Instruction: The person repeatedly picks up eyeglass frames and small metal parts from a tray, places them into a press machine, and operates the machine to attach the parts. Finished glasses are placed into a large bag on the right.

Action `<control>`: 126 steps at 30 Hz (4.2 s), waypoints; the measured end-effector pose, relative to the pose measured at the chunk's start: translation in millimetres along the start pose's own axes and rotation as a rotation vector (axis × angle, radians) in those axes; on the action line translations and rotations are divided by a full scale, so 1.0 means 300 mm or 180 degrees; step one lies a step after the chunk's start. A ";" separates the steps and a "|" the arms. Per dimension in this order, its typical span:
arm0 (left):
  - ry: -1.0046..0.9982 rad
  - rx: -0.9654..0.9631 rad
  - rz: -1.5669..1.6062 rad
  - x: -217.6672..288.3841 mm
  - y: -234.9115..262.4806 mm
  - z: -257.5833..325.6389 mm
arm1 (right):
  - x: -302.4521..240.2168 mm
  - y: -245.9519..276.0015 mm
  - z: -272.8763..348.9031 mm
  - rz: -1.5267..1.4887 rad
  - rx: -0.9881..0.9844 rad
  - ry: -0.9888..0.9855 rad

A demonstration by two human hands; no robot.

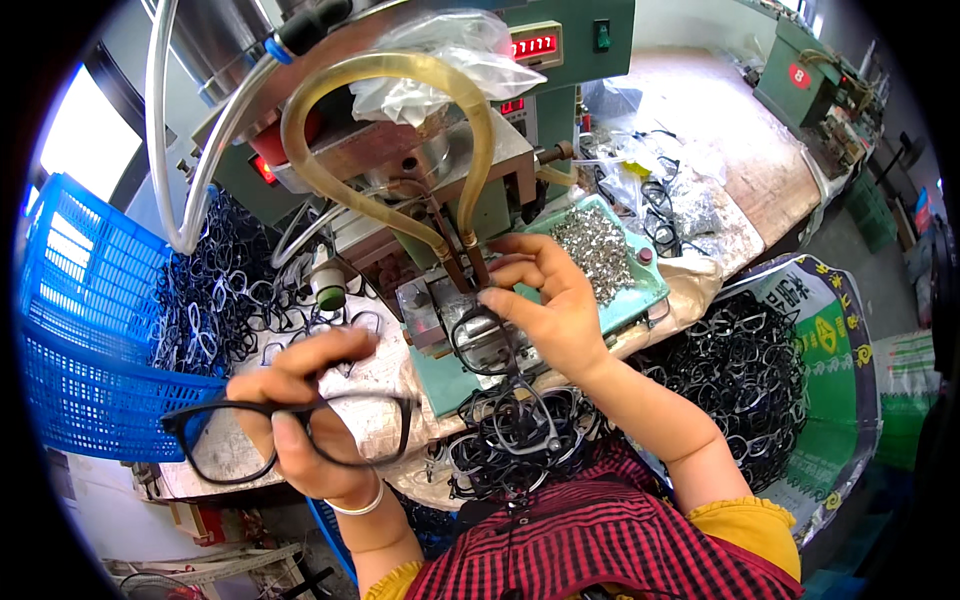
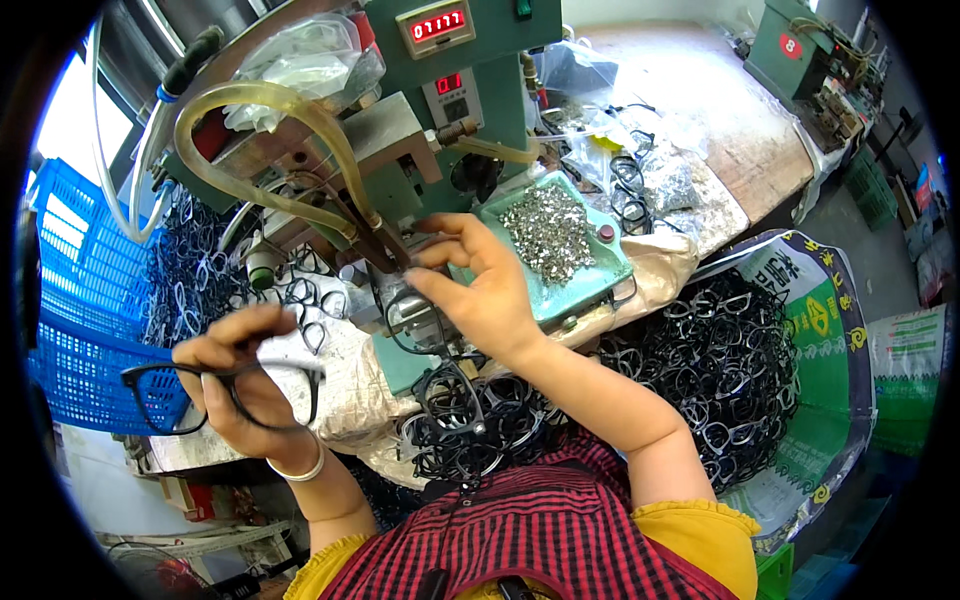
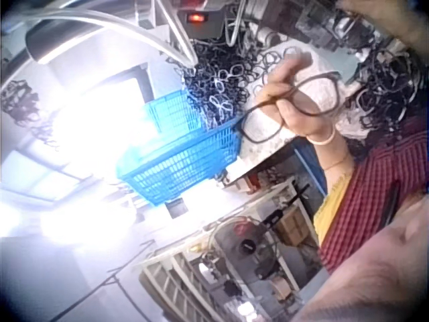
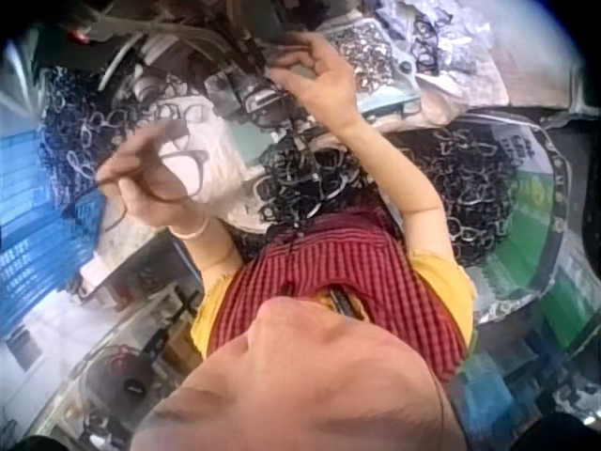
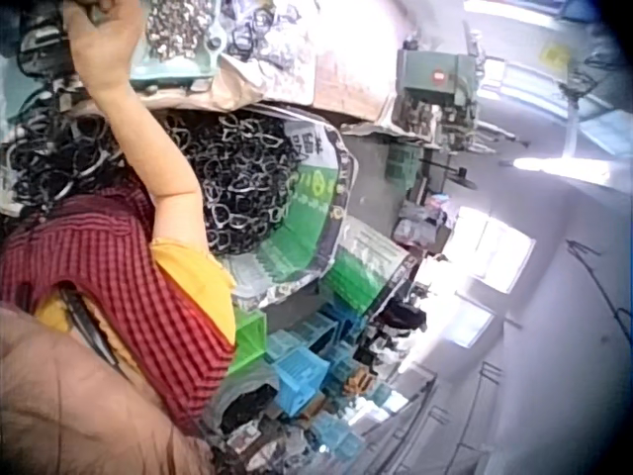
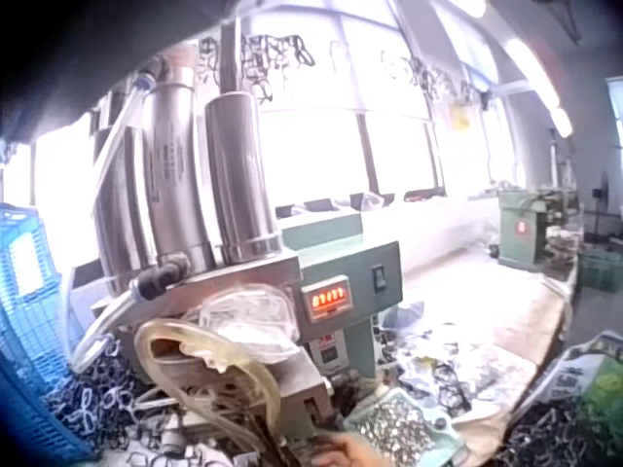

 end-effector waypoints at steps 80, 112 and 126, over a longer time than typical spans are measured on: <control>-0.0330 -0.0291 -0.0224 -0.049 -0.033 -0.024 | -0.090 -0.031 0.060 0.0493 0.0102 0.0072; 0.0576 -0.1740 0.2094 0.134 -0.153 0.076 | 0.125 0.417 -0.075 0.2275 0.1228 0.0376; 0.2942 -0.0534 -0.4079 -0.751 1.111 0.506 | 0.080 0.488 0.053 0.2904 0.1617 0.0880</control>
Point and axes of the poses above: each hand's wrist, its own z-axis away from the middle knuckle, its own y-axis out of the back of the hand, x = y × z, the point moved 9 cm from there along -z, towards the middle knuckle, and after that the axes turned 14 degrees about -y, right-handed, at the moved point
